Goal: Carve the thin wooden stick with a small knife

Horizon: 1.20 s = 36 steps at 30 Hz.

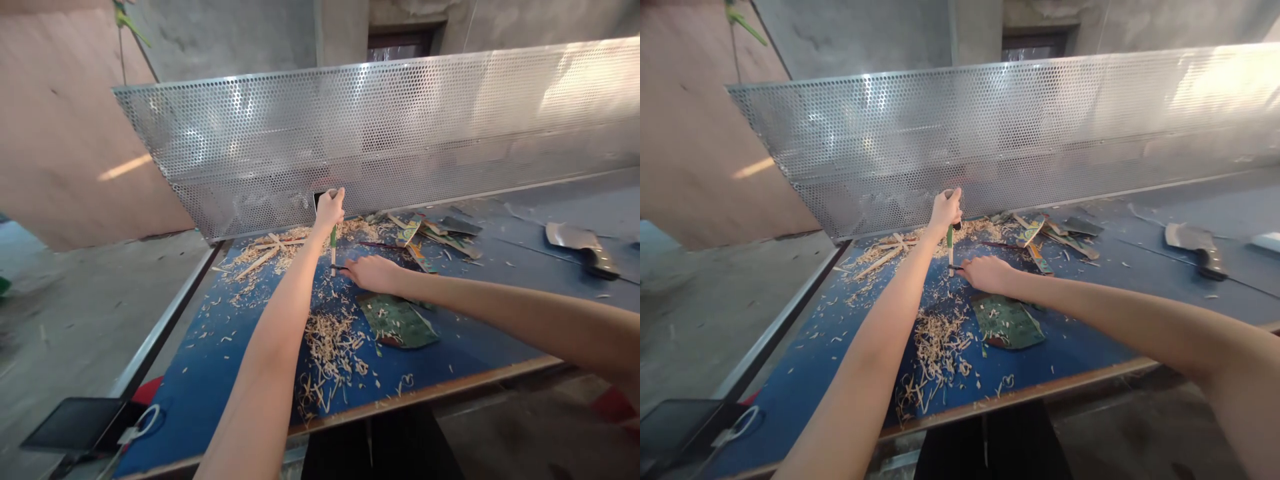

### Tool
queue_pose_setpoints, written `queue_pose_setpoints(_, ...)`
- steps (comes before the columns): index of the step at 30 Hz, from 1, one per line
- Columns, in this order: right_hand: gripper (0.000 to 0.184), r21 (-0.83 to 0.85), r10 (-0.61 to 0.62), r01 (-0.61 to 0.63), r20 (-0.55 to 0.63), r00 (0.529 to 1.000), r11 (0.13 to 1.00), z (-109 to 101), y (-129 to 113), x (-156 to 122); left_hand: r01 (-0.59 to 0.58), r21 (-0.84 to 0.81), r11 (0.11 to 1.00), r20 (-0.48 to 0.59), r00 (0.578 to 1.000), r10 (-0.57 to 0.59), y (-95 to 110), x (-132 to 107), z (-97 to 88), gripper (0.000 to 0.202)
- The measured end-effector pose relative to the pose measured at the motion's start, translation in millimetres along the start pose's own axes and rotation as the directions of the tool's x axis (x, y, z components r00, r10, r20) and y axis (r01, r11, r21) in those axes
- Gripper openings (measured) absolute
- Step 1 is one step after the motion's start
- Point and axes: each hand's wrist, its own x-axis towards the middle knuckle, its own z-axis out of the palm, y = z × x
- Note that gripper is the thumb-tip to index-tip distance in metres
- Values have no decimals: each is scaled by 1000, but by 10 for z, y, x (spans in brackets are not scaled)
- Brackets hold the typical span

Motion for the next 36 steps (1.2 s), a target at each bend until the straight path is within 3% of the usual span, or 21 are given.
queue_pose_setpoints(3,52,10,24,-24,9,1000,1000,42,-24,1,-4,-31,1000,55,998,6,61,-31,-15,39)
queue_pose_setpoints(8,54,39,53,-55,45,998,998,90,-16,12,165,-250,954,113,984,-140,150,-127,3,43)
queue_pose_setpoints(11,52,64,62,-64,39,997,996,75,-12,-9,173,-233,957,179,975,-133,153,-176,66,41)
queue_pose_setpoints(14,50,66,70,-72,37,997,995,38,-26,-33,108,-127,986,231,970,-76,97,-186,135,38)
queue_pose_setpoints(18,51,38,65,-67,52,997,997,6,-59,-44,-89,91,992,247,967,64,-37,-145,226,45)
queue_pose_setpoints(23,47,45,95,-97,42,995,994,35,-132,-24,-298,418,858,209,951,228,-107,-107,347,56)
queue_pose_setpoints(27,45,41,114,-116,64,991,992,64,-182,-15,-357,538,763,185,934,306,-96,-90,350,59)
queue_pose_setpoints(32,49,73,153,-157,52,987,985,82,-192,-56,-296,424,856,233,949,213,-127,-107,321,59)
queue_pose_setpoints(36,51,131,181,-190,78,980,973,69,-204,-88,-154,234,960,252,963,93,-107,-135,329,55)
